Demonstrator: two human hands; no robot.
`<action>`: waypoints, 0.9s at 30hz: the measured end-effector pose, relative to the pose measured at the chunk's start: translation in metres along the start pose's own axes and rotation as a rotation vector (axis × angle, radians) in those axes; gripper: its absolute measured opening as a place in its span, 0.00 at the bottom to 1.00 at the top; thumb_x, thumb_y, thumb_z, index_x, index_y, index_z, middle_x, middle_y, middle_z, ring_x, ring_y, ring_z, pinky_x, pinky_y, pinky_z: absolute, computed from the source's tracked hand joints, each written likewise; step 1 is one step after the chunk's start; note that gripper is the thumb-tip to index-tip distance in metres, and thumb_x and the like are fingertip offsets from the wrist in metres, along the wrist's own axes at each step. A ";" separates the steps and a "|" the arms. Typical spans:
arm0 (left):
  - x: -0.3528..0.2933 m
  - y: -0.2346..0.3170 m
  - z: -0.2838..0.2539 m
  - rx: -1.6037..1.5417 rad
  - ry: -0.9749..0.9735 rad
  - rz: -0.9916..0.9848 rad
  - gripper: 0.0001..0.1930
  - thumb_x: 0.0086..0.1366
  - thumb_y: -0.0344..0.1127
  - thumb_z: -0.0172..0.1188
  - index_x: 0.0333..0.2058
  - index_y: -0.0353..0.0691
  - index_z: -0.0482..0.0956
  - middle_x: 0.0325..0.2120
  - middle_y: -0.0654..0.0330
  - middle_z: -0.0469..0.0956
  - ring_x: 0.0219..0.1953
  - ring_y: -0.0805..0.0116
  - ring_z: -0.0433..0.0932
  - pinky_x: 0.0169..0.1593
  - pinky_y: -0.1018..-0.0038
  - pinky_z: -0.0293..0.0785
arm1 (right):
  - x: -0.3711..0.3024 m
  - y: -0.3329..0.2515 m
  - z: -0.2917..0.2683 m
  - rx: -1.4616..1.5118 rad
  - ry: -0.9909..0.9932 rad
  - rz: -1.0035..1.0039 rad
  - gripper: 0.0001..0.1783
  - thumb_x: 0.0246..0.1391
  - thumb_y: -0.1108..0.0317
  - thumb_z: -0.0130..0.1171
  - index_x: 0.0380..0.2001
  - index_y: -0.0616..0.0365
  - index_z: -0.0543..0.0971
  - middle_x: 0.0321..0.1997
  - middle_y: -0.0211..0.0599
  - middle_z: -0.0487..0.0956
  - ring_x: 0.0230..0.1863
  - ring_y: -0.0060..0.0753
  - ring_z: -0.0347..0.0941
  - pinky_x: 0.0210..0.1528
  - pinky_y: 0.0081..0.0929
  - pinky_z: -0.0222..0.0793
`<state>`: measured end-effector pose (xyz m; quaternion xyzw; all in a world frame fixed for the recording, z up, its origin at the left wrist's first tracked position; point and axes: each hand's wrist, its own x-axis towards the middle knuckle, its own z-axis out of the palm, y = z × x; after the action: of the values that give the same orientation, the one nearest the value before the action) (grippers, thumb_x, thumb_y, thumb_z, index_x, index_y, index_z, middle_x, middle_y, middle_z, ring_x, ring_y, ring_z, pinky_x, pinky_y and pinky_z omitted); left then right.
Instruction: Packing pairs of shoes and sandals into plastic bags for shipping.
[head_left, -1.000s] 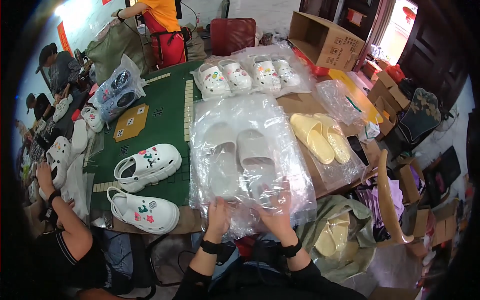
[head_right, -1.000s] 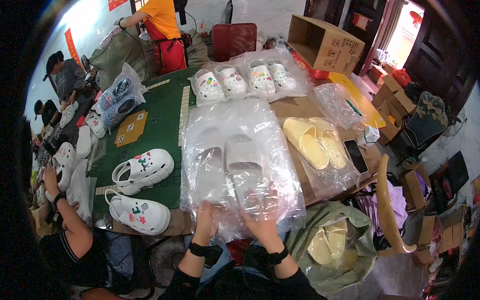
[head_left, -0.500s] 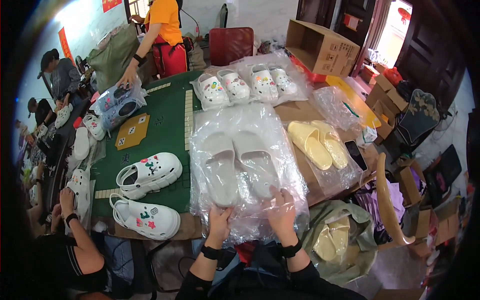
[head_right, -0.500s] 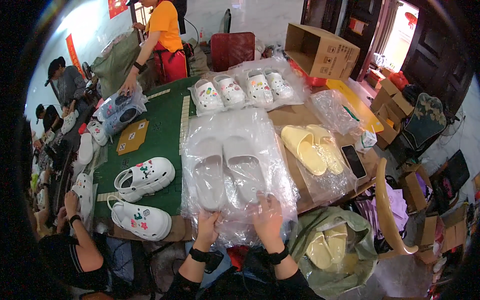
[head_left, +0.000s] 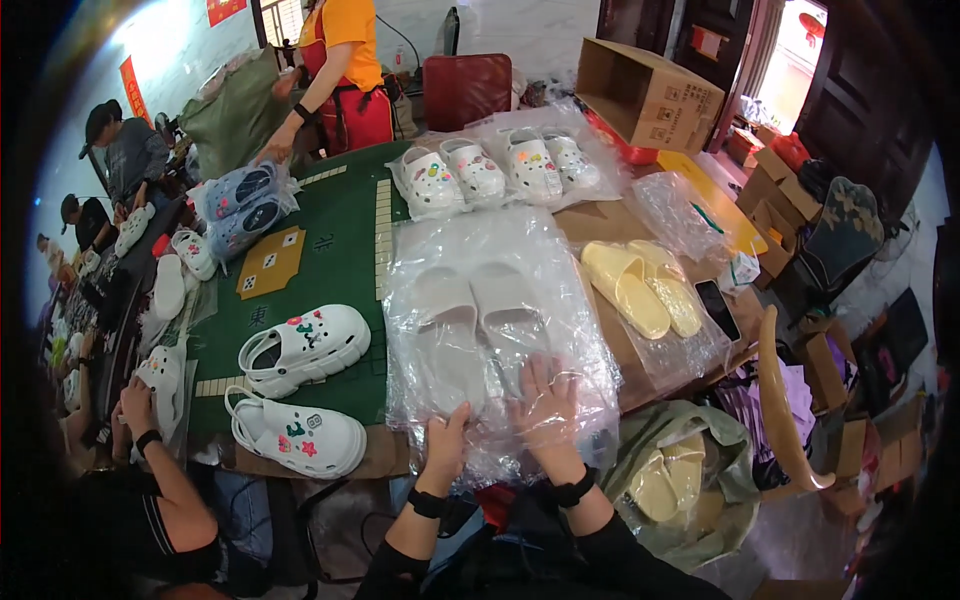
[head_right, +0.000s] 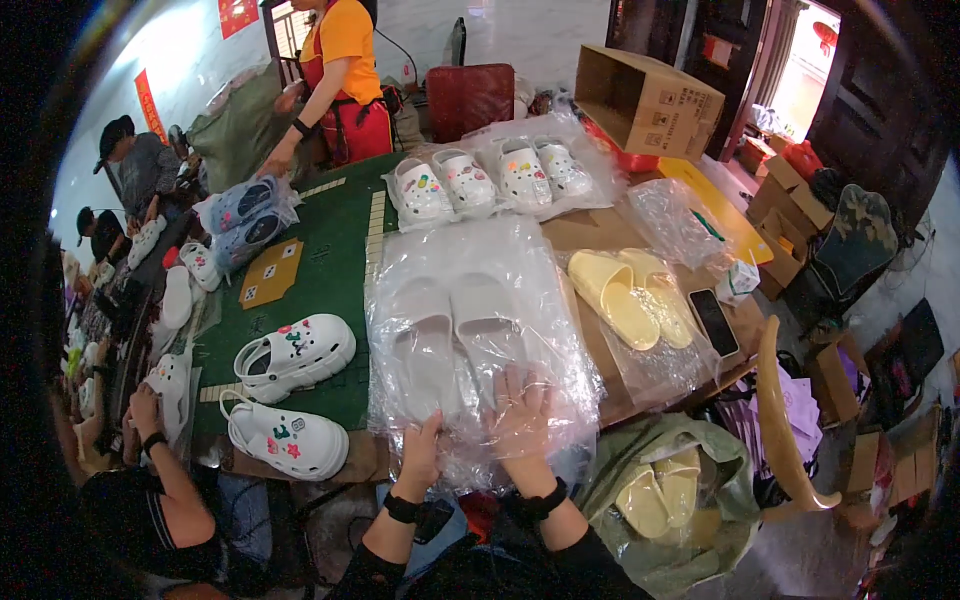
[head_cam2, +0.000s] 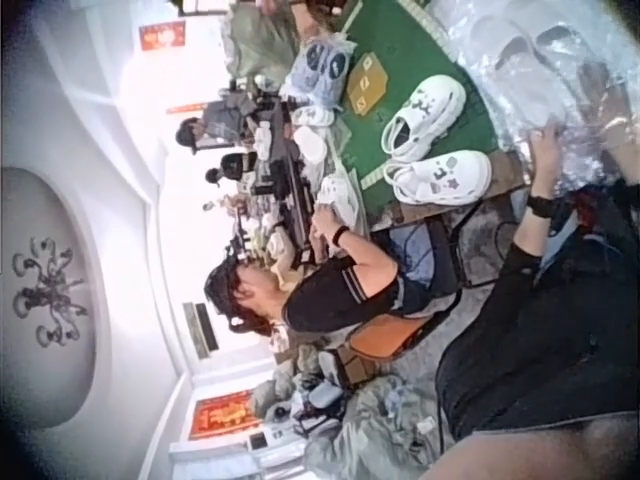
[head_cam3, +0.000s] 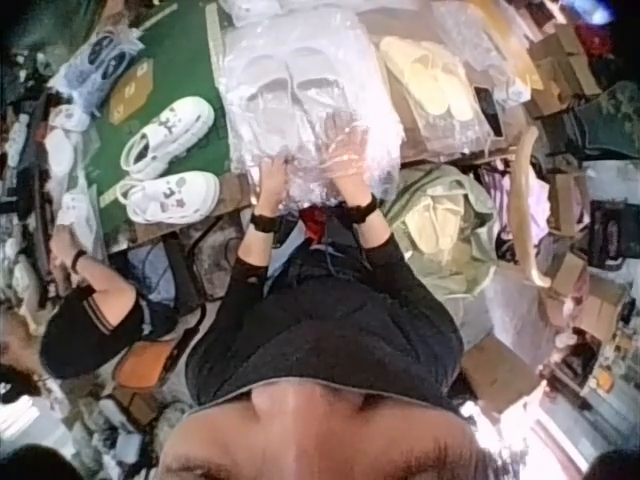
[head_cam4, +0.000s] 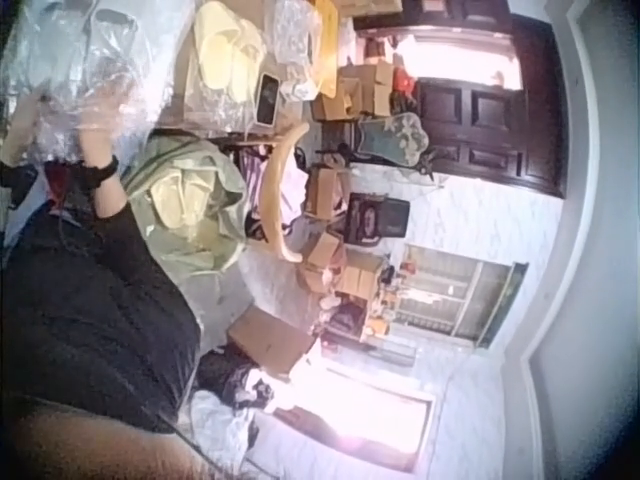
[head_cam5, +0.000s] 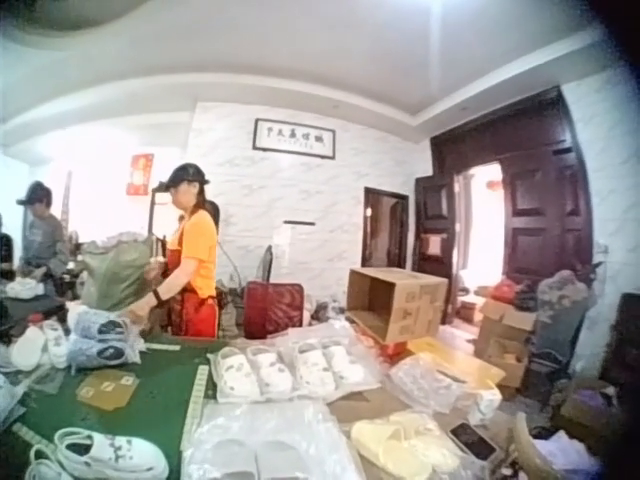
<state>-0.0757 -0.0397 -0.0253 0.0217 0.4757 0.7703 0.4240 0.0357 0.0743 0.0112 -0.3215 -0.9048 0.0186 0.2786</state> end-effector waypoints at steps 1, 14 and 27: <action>0.002 -0.004 -0.004 0.004 -0.001 0.002 0.10 0.62 0.34 0.57 0.36 0.31 0.71 0.28 0.61 0.74 0.28 0.70 0.76 0.31 0.74 0.78 | 0.002 0.000 0.007 0.015 -0.047 -0.008 0.29 0.46 0.60 0.57 0.53 0.61 0.70 0.62 0.44 0.64 0.65 0.57 0.53 0.61 0.52 0.52; 0.004 -0.013 0.000 0.175 0.071 0.085 0.09 0.61 0.33 0.60 0.32 0.34 0.71 0.25 0.63 0.74 0.24 0.78 0.72 0.24 0.79 0.68 | -0.006 0.008 0.033 0.146 0.065 -0.049 0.18 0.48 0.64 0.55 0.42 0.62 0.74 0.58 0.51 0.67 0.62 0.68 0.53 0.60 0.59 0.52; -0.002 -0.006 0.006 0.090 0.128 0.049 0.07 0.61 0.30 0.58 0.27 0.33 0.74 0.25 0.63 0.75 0.23 0.76 0.73 0.24 0.78 0.69 | -0.008 0.004 0.030 0.035 -0.044 -0.045 0.25 0.51 0.57 0.51 0.51 0.58 0.72 0.61 0.48 0.66 0.64 0.65 0.53 0.64 0.55 0.46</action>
<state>-0.0683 -0.0355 -0.0254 0.0030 0.5353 0.7581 0.3724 0.0271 0.0769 -0.0191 -0.2955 -0.9173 0.0353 0.2647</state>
